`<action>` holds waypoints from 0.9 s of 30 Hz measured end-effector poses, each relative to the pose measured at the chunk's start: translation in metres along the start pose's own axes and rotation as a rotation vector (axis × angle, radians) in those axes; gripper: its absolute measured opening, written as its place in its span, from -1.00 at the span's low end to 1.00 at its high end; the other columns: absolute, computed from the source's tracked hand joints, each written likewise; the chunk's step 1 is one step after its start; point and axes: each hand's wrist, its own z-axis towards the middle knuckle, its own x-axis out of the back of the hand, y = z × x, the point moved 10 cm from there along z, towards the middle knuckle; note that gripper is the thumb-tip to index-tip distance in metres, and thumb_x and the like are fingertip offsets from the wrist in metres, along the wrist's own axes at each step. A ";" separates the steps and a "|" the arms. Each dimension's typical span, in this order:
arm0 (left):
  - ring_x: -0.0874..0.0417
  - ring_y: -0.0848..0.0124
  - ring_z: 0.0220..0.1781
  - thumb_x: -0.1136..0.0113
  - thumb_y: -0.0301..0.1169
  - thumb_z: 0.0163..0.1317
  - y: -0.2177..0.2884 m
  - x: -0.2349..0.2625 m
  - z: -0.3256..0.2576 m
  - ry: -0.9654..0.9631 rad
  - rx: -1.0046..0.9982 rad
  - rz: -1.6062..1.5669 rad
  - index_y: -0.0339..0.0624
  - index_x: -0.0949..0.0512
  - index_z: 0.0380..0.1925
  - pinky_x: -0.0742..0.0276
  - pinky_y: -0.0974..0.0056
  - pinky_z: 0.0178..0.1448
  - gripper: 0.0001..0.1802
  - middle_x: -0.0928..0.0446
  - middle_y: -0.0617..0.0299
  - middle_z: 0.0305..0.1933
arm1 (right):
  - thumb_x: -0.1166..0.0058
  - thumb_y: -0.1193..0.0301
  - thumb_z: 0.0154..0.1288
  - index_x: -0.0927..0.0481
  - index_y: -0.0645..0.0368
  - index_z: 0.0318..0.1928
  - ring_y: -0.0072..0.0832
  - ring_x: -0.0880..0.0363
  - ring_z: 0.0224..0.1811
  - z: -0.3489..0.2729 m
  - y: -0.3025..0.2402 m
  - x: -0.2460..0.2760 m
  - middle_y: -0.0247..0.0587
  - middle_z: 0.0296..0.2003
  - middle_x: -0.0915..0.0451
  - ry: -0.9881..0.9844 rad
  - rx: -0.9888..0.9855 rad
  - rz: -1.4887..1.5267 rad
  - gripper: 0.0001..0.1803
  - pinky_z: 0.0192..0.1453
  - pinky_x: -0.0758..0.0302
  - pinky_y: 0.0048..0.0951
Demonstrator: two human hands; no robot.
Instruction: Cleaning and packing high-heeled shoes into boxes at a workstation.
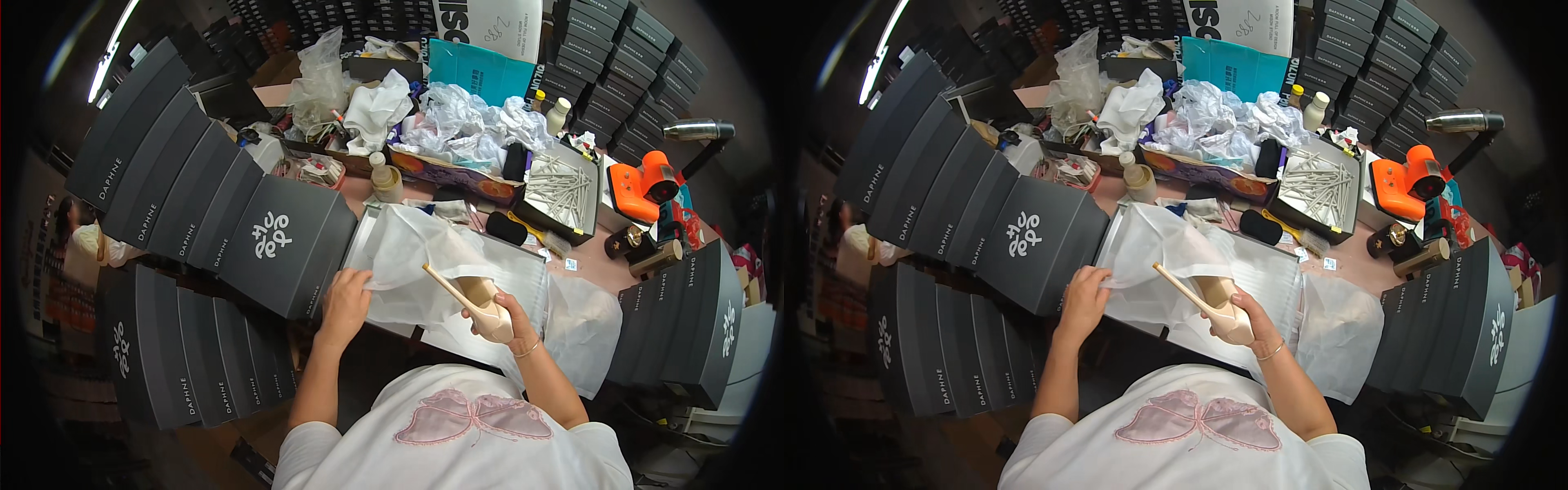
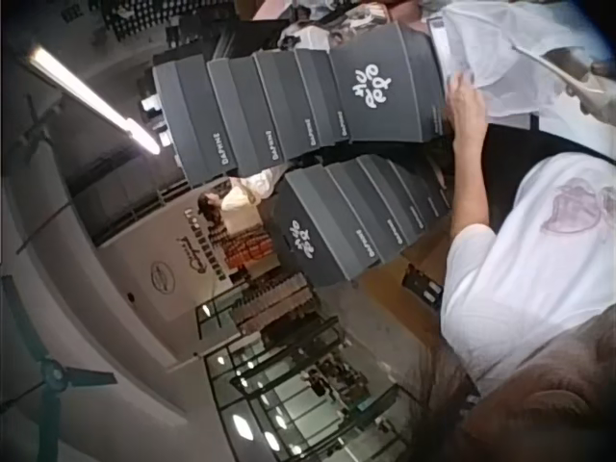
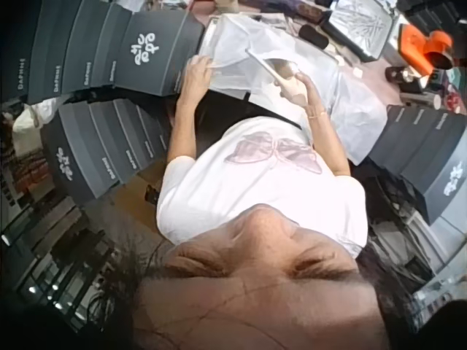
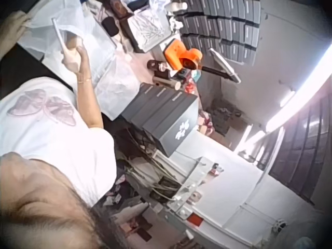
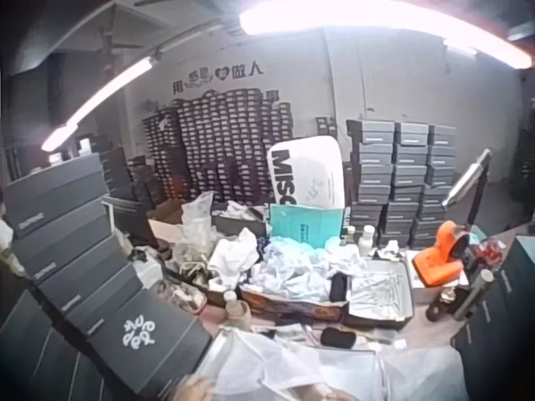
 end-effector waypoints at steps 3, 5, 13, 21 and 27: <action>-0.29 0.07 0.28 -0.30 -0.54 -0.08 0.059 0.003 -0.007 0.116 -0.155 0.071 -0.10 -0.29 0.26 -0.23 0.00 0.29 -0.21 -0.33 0.06 0.19 | -0.03 0.15 0.20 -0.21 0.22 0.27 -0.17 -0.58 -0.10 0.003 0.008 -0.003 0.07 0.01 -0.44 -0.053 -0.038 -0.035 -0.30 -0.33 -0.67 -0.25; -0.35 0.05 0.23 -0.23 -0.60 -0.09 0.087 -0.001 0.002 0.124 -0.297 0.019 -0.12 -0.35 0.22 -0.25 0.01 0.29 -0.26 -0.38 0.05 0.13 | -0.02 0.12 0.19 -0.23 0.23 0.27 -0.17 -0.58 -0.10 -0.002 0.021 -0.007 0.07 0.01 -0.45 -0.076 -0.091 -0.013 -0.30 -0.34 -0.66 -0.26; -0.55 0.09 -0.07 -0.10 -0.73 -0.09 0.077 0.000 0.052 0.120 -0.303 -0.303 -0.21 -0.59 -0.11 -0.49 0.17 0.00 -0.54 -0.49 0.06 -0.15 | 0.12 0.06 0.23 -0.29 0.25 0.26 -0.05 -0.46 -0.07 -0.009 0.029 0.000 0.07 0.01 -0.45 -0.124 -0.114 0.322 -0.30 -0.44 -0.62 -0.34; -0.57 0.18 -0.21 -0.32 -0.59 -0.09 0.101 0.019 0.062 0.076 -0.286 -0.320 -0.27 -0.64 -0.29 -0.50 0.21 -0.09 -0.74 -0.49 0.11 -0.27 | 0.05 0.09 0.16 -0.26 0.30 0.28 -0.03 -0.45 0.00 -0.022 0.036 -0.014 0.10 0.09 -0.39 -0.289 -0.139 0.416 -0.25 -0.31 -0.61 -0.25; -0.54 0.27 -0.32 -0.31 -0.57 -0.18 0.188 0.046 0.002 0.169 -0.596 -0.315 -0.19 -0.67 -0.23 -0.50 0.25 -0.24 -0.62 -0.48 0.21 -0.35 | -0.01 0.08 0.18 -0.31 0.26 0.25 -0.17 -0.49 0.08 -0.023 0.016 -0.035 0.02 0.08 -0.47 -0.061 -0.022 0.388 -0.30 0.04 -0.54 -0.19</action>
